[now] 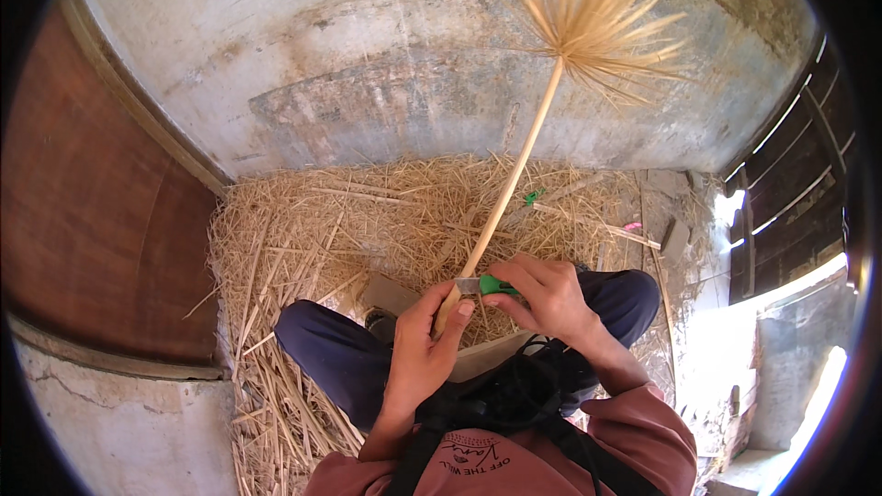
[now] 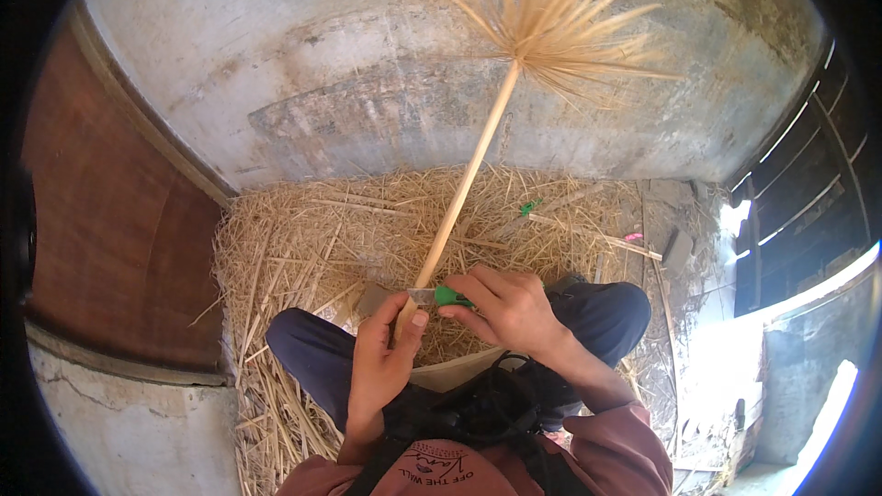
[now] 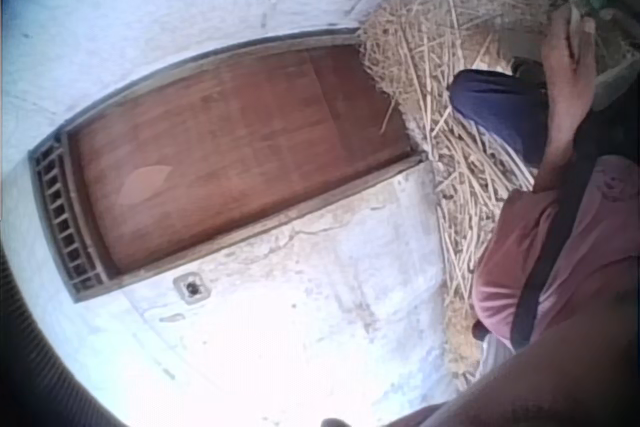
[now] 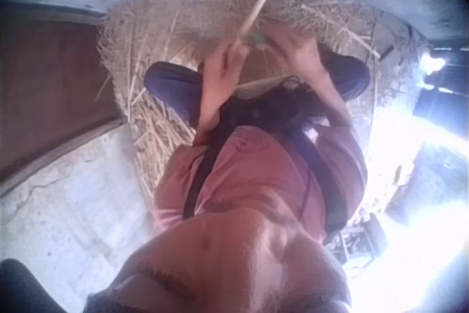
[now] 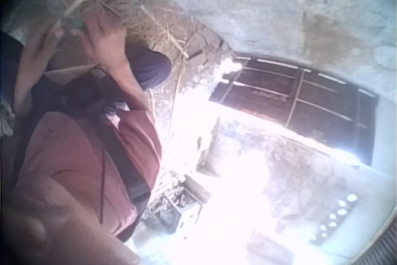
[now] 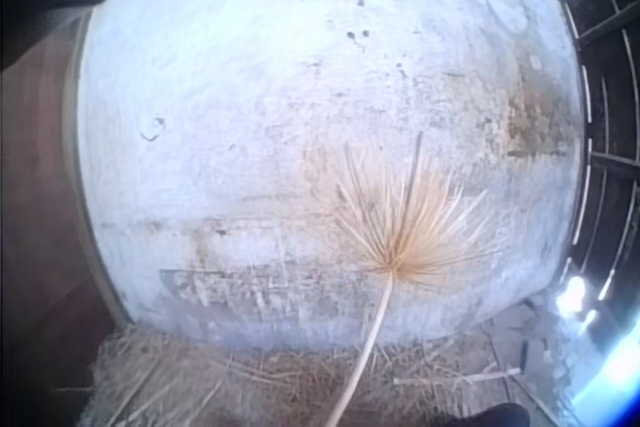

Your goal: The person trims the thin fibers of a bamboo object using a cutter while holding the handle and rotating it. They cut off excess pieces from the head of the broom.

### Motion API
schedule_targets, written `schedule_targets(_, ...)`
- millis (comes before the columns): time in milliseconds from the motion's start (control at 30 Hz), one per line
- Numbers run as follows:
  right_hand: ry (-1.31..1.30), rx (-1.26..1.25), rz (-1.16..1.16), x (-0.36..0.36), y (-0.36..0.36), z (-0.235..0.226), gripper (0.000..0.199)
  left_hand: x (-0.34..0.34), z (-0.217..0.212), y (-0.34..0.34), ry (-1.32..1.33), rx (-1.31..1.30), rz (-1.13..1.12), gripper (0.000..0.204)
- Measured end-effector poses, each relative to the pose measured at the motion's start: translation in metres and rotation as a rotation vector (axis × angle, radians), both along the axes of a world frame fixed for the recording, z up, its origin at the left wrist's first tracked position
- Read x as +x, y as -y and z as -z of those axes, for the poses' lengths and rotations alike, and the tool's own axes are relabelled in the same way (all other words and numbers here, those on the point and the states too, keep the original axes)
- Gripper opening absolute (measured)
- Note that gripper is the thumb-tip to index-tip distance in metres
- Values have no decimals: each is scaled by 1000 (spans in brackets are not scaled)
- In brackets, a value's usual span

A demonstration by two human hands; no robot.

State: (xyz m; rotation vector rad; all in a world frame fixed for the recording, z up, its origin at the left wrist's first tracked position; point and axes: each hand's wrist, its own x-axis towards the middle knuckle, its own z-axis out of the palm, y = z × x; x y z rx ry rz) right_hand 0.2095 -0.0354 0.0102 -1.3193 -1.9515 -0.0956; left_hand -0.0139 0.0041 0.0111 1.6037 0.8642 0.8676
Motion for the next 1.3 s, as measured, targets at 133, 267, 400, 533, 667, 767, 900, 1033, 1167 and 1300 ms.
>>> schedule_targets(133,-11,26,2,-4,0,1,34,0,-4,1,-66,63,-5,29)
schedule_targets(267,-41,45,32,-5,-1,-1,34,5,3,5,-42,105,-64,31)
schedule_targets(400,-37,43,60,-3,-1,-4,33,7,1,7,-61,167,-93,32)
schedule_targets(533,-19,57,91,-3,-2,-4,33,7,0,7,-88,189,-117,31)
schedule_targets(667,-30,58,113,1,-3,0,32,8,-2,8,-94,180,-122,31)
schedule_targets(767,-33,60,115,1,-5,-2,32,7,1,8,-104,201,-134,30)
schedule_targets(900,-17,46,120,2,-5,-5,31,6,-4,8,-146,191,-131,29)
schedule_targets(1033,-31,67,116,2,-8,-4,30,6,-3,8,-141,216,-137,29)
schedule_targets(1167,-27,76,117,4,-9,-2,30,5,-4,8,-145,228,-144,28)
schedule_targets(1300,-8,55,123,4,-9,-2,23,4,-2,7,-153,249,-149,27)
